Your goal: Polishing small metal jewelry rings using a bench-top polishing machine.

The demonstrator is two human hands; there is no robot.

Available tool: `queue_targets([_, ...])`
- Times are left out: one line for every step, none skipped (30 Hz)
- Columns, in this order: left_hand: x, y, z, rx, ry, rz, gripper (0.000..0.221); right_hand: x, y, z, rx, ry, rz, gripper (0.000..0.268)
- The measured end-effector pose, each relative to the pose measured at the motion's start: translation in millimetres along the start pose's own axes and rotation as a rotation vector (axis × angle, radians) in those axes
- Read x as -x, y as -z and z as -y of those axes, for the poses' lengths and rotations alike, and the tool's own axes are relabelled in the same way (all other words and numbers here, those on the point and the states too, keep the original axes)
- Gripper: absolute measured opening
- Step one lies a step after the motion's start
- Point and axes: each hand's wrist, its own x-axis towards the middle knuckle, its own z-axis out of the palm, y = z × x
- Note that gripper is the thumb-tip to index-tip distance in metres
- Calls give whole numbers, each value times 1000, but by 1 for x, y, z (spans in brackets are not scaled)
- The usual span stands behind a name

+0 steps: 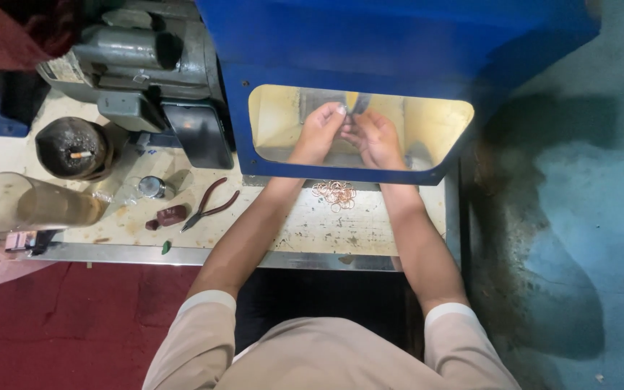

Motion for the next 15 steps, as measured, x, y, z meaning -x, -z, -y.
queue_targets([0,0,0,-4,-2,1,22,-1,0,-1,-3,3,1,3])
queue_targets([-1,1,1,-19,-14,-3,22,-2,-1,-3,-44,0,-3,4])
queue_targets([0,2,1,-32,-28,-11,22,-2,-2,-5,-84,-6,-5,6])
queue_targets([0,2,-4,-33,-30,-14,22,-3,-4,-4,-85,-6,-2,6])
queue_targets([3,2,-7,-52,-43,-22,22,-3,-4,-3,-65,-12,26,7])
queue_targets([4,2,-10,-71,-57,-30,22,-2,-4,-4,-45,-17,54,8])
queue_targets([8,5,-15,-72,-53,-29,22,-1,-2,-1,-47,-20,51,8])
queue_targets([10,7,-20,-98,-56,15,22,-1,1,2,-2,-43,104,11])
queue_targets([12,9,-26,-126,-60,63,23,0,3,6,41,-62,156,14])
queue_targets([9,10,-22,-130,-56,66,23,-3,11,2,37,-62,151,14])
queue_targets([7,12,-19,-146,-79,71,23,-5,18,-1,3,-77,146,13])
queue_targets([4,13,-15,-162,-103,76,23,-7,25,-5,-31,-92,141,12])
queue_targets([4,9,-15,-161,-102,80,23,-10,24,-8,-31,-90,137,12])
queue_targets([5,5,-14,-126,-109,27,22,-13,23,-11,-76,-88,122,10])
queue_targets([6,1,-13,-91,-116,-27,21,-15,22,-14,-123,-86,106,8])
